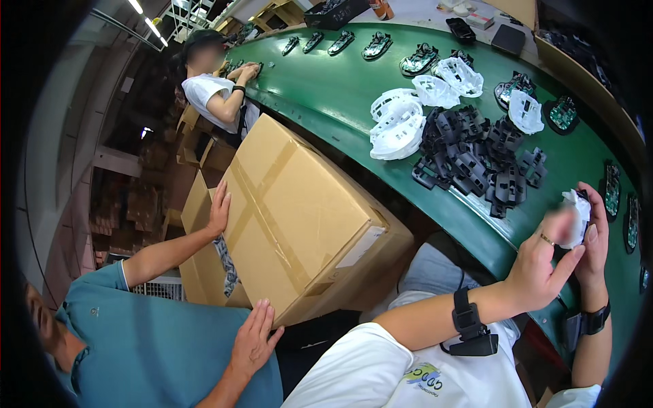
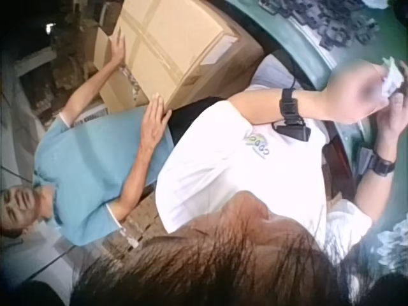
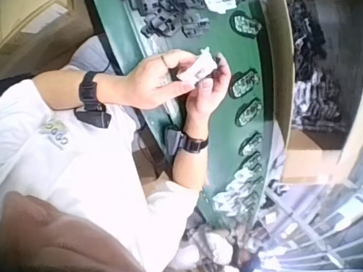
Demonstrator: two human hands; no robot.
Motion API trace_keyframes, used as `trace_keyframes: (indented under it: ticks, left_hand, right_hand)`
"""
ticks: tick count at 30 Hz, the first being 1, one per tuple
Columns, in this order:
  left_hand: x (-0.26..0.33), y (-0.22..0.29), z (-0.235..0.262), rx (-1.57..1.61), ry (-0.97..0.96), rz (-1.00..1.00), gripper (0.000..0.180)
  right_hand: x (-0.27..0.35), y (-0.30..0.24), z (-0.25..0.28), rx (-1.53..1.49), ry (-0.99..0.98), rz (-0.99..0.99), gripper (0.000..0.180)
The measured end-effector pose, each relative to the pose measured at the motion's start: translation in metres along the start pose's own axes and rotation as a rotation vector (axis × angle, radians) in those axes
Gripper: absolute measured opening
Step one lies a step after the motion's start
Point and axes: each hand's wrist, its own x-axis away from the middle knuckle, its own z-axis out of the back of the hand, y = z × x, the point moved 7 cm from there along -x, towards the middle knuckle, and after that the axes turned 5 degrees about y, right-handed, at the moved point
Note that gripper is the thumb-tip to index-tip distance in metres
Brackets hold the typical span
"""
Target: The person assembles small electronic devices by hand at a factory workstation. They pick up white plastic casings and black internal components, fit them together, and place the assembled units on a green conveyor belt. The person also handles small plastic bags containing parts and interacts with a cardboard box.
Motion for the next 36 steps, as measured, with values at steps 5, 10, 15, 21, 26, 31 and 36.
trace_keyframes:
  ticks: [5, 10, 15, 21, 26, 31, 36]
  left_hand:
    - [0.009, -0.004, 0.000, 0.042, -0.020, -0.012, 0.044]
    - [0.014, -0.006, -0.003, 0.020, -0.061, 0.019, 0.044]
    - [0.013, -0.007, -0.003, 0.005, -0.099, 0.025, 0.041]
    - [0.012, -0.006, -0.003, -0.004, -0.126, 0.037, 0.042]
    - [0.011, -0.005, -0.002, -0.021, -0.146, 0.052, 0.042]
    - [0.010, -0.003, -0.001, -0.030, -0.152, 0.061, 0.041]
    - [0.009, -0.005, -0.001, -0.015, -0.159, 0.072, 0.041]
  right_hand:
    - [0.000, -0.009, 0.000, 0.127, 0.088, 0.114, 0.060]
    - [0.000, -0.015, 0.001, 0.153, 0.136, 0.123, 0.054]
    - [-0.001, -0.015, 0.002, 0.177, 0.131, 0.116, 0.052]
    - [-0.002, -0.016, -0.002, 0.131, 0.125, 0.120, 0.053]
    - [-0.002, -0.018, -0.004, 0.151, 0.107, 0.141, 0.054]
    - [-0.001, -0.025, -0.008, 0.166, 0.127, 0.191, 0.053]
    - [-0.001, -0.025, -0.010, 0.168, 0.122, 0.172, 0.051]
